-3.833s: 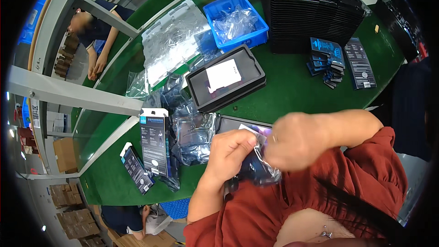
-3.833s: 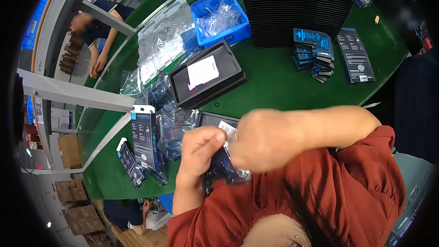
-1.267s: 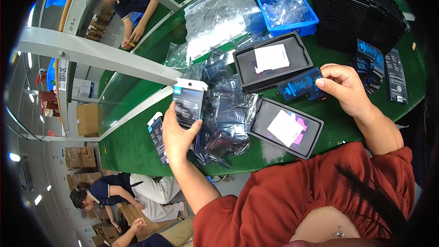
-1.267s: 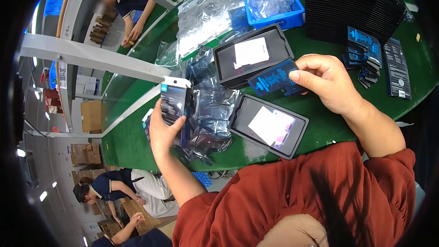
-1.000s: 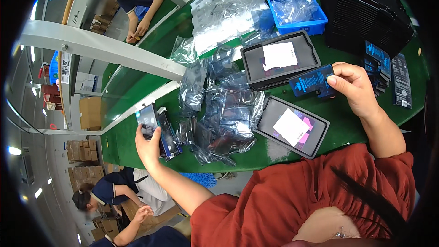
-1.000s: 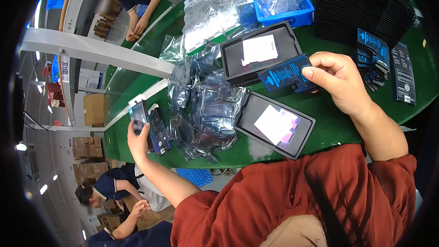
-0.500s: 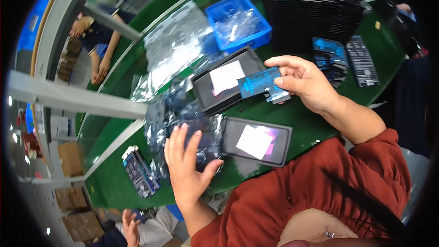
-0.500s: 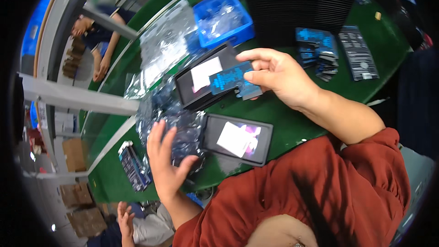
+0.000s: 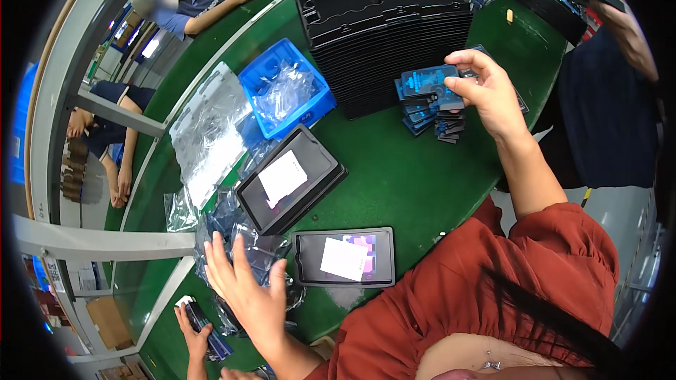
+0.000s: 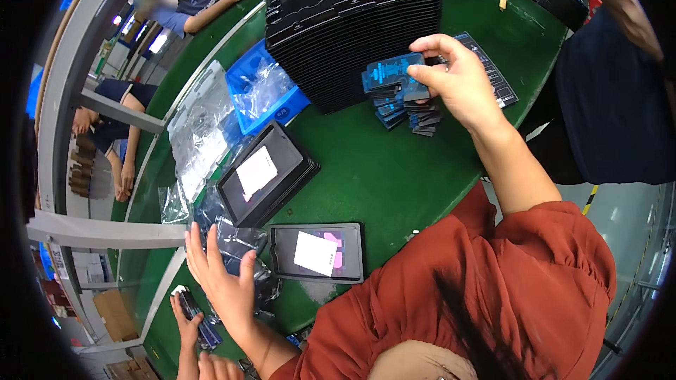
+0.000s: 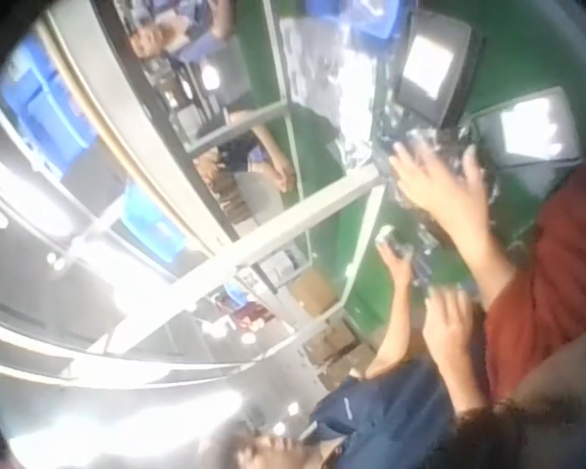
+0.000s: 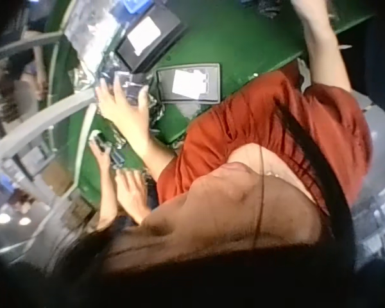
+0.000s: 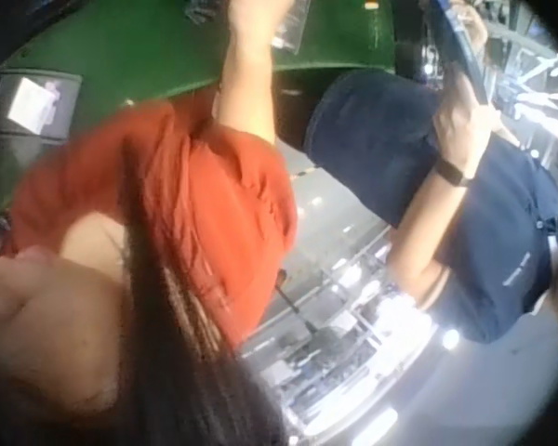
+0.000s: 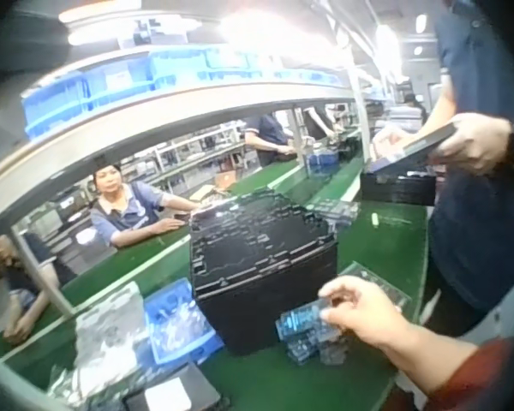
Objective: The person repeatedly picks up small electronic components, places them into clear plastic bags, and then inserts the bags into black retail boxes. They seal the boxes and stack them on the table. The process is performed continuously with multiple units.
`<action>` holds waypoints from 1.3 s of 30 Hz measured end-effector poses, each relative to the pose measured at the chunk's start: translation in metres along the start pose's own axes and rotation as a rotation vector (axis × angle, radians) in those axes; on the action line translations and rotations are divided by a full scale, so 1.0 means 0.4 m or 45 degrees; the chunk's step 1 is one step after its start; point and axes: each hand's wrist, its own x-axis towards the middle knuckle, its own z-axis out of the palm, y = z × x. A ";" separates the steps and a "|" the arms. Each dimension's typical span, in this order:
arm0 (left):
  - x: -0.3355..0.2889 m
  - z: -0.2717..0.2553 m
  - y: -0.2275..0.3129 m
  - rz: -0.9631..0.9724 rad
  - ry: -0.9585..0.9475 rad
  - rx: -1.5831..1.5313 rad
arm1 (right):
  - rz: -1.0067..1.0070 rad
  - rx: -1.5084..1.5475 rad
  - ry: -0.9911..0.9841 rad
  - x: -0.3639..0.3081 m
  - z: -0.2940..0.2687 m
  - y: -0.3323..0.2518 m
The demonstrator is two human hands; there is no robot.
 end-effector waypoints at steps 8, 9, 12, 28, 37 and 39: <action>0.019 0.061 0.181 0.436 -0.241 -0.413 | -0.567 -1.073 0.475 0.002 -0.057 -0.016; 0.017 0.078 0.187 0.460 -0.274 -0.430 | -0.558 -1.179 0.489 0.007 -0.089 -0.004; 0.008 0.096 0.188 0.495 -0.335 -0.396 | -0.367 -1.619 0.237 -0.006 -0.190 0.078; 0.023 0.071 0.193 0.544 -0.263 -0.601 | -0.552 -1.045 0.615 -0.114 -0.193 0.072; 0.017 0.089 0.187 0.563 -0.275 -0.639 | -0.240 -1.538 0.437 -0.080 -0.201 0.125; 0.019 0.096 0.187 0.573 -0.298 -0.643 | -0.178 -1.637 0.346 -0.084 -0.198 0.139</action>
